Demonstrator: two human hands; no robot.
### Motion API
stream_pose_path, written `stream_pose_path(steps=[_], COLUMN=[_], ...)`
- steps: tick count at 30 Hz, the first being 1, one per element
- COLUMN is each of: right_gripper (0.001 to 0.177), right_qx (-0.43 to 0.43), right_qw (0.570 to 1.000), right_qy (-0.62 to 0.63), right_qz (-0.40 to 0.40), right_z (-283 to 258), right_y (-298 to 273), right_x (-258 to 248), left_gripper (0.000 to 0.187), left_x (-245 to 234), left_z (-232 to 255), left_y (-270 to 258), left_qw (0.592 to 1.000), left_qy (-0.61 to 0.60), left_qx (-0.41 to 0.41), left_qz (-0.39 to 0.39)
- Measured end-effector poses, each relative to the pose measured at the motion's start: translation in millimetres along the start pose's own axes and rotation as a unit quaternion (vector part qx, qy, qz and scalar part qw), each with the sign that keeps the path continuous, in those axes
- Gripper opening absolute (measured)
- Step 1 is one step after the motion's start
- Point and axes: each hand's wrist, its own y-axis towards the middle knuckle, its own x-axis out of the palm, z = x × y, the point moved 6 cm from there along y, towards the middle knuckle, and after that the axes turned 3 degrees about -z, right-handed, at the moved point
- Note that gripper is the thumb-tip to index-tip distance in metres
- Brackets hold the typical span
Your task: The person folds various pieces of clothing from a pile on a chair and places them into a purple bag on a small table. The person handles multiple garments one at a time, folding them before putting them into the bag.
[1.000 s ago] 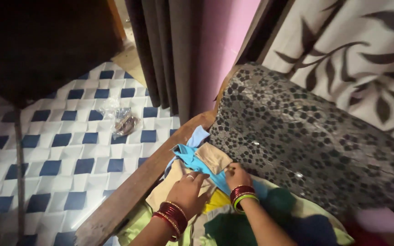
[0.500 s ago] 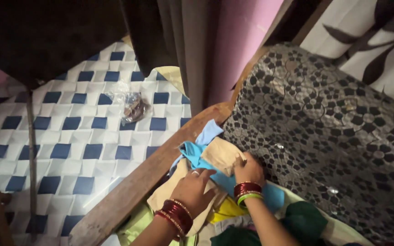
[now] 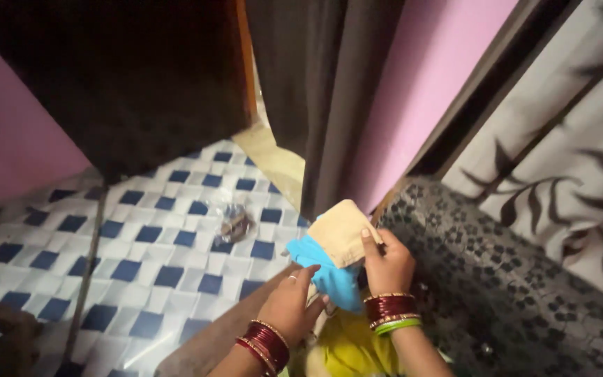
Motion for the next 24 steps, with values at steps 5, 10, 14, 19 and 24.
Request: stream_pose_path(steps=[5, 10, 14, 19, 24], right_gripper=[0.028, 0.029, 0.024, 0.021, 0.024], right_qx=[-0.098, -0.093, 0.025, 0.085, 0.1], right_qw=[0.991, 0.992, 0.963, 0.927, 0.918], right_qy=[-0.035, 0.018, 0.267, 0.364, 0.384], right_qz=[0.078, 0.082, 0.026, -0.003, -0.009], right_z=[-78.7, -135.5, -160.3, -189.2, -211.2], right_y=[3.8, 1.9, -1.8, -10.3, -27.3], right_x=[-52.5, -99.7, -113.2, -125.0, -128.3], left_gripper=[0.057, 0.067, 0.086, 0.078, 0.089], left_x=[-49.3, -74.8, -82.7, -66.1, -80.7], left_z=[40.6, 86.9, 134.5, 153.2, 153.0], left_y=[-12.5, -26.9, -40.4, -52.2, -63.1], left_qw=[0.992, 0.986, 0.972, 0.985, 0.97], left_qy=[0.0, -0.011, -0.073, -0.139, -0.146], left_qx=[0.11, 0.147, 0.207, 0.092, 0.092], left_qz=[0.059, 0.073, 0.081, 0.048, 0.17])
